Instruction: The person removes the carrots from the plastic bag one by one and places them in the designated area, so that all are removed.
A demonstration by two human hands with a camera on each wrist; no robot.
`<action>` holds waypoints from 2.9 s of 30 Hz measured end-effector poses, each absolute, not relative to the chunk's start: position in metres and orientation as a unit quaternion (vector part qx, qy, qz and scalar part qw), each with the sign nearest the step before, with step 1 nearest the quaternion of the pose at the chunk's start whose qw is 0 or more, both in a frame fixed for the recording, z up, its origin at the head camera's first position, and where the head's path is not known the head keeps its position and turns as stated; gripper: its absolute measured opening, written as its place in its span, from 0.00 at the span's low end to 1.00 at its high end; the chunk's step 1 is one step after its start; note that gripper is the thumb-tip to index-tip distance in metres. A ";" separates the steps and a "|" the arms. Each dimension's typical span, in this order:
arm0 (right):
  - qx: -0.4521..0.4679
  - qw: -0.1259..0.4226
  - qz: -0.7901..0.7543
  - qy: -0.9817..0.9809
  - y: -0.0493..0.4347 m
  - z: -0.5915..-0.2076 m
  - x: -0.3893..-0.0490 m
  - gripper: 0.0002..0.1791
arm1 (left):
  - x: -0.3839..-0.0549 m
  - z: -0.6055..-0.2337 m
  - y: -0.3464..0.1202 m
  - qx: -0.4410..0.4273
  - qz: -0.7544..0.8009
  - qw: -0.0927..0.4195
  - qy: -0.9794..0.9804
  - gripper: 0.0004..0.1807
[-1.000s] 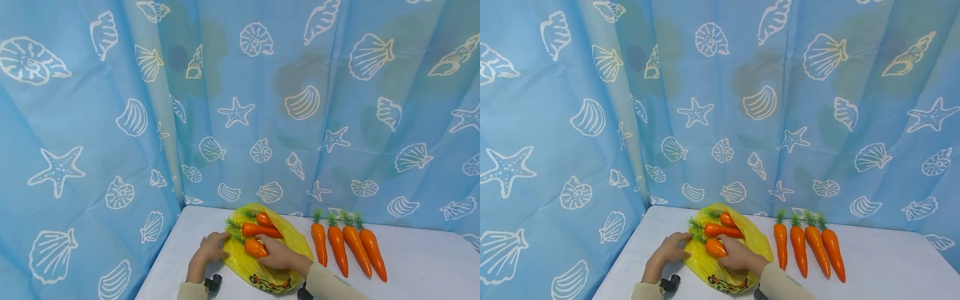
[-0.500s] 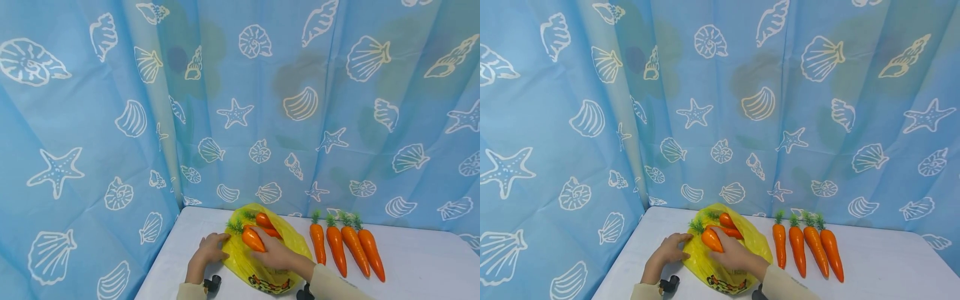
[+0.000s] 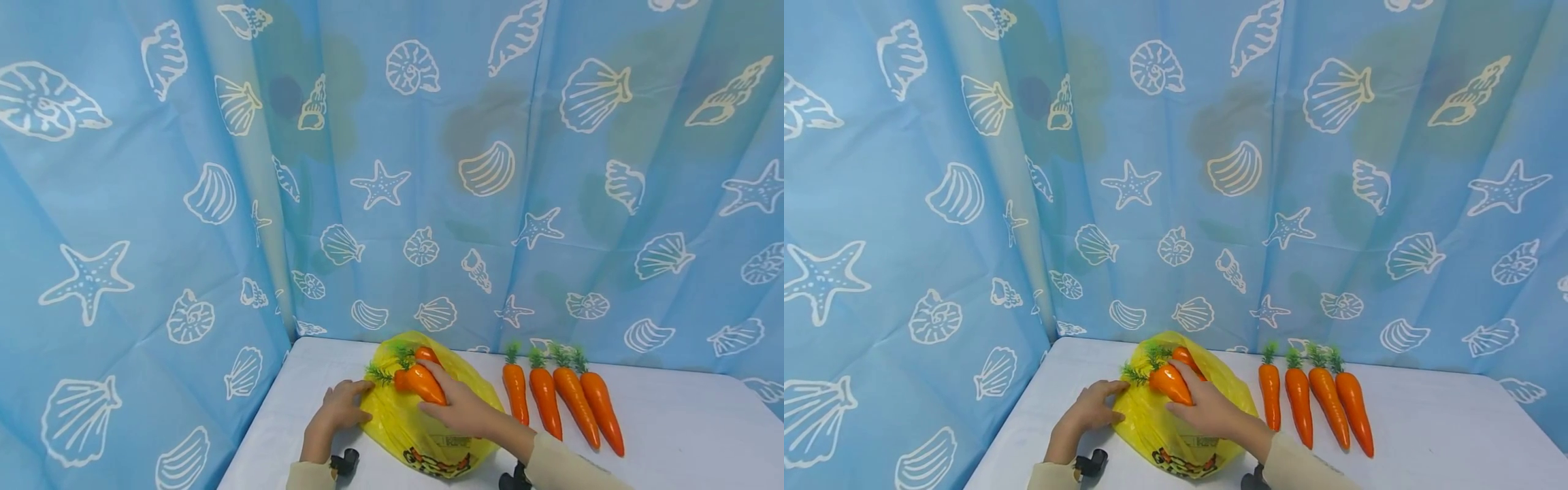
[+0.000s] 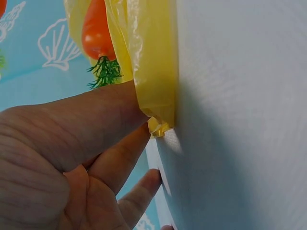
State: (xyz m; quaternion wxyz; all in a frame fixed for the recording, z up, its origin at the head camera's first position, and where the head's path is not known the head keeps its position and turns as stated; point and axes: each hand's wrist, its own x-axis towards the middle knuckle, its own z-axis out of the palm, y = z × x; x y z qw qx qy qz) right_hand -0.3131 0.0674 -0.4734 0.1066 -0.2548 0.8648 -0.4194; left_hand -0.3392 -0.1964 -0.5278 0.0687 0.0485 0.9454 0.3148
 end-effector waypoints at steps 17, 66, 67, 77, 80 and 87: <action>-0.209 0.104 -0.458 0.858 0.107 -0.465 -0.306 0.45 | -0.338 -0.526 -0.198 0.056 0.312 0.066 0.946 0.30; 0.145 0.089 -0.389 0.905 0.196 -0.518 -0.269 0.61 | -0.339 -0.527 -0.197 0.063 0.307 0.073 0.947 0.31; 0.149 0.090 -0.391 0.904 0.198 -0.519 -0.269 0.62 | -0.339 -0.526 -0.197 0.063 0.308 0.073 0.946 0.31; 0.169 0.082 -0.401 0.897 0.207 -0.529 -0.270 0.51 | -0.338 -0.525 -0.197 0.052 0.311 0.078 0.946 0.30; 0.173 0.083 -0.401 0.896 0.206 -0.532 -0.269 0.47 | -0.338 -0.524 -0.197 0.050 0.312 0.077 0.946 0.30; 0.179 0.078 -0.395 0.898 0.205 -0.533 -0.272 0.39 | -0.339 -0.525 -0.196 0.049 0.310 0.074 0.947 0.30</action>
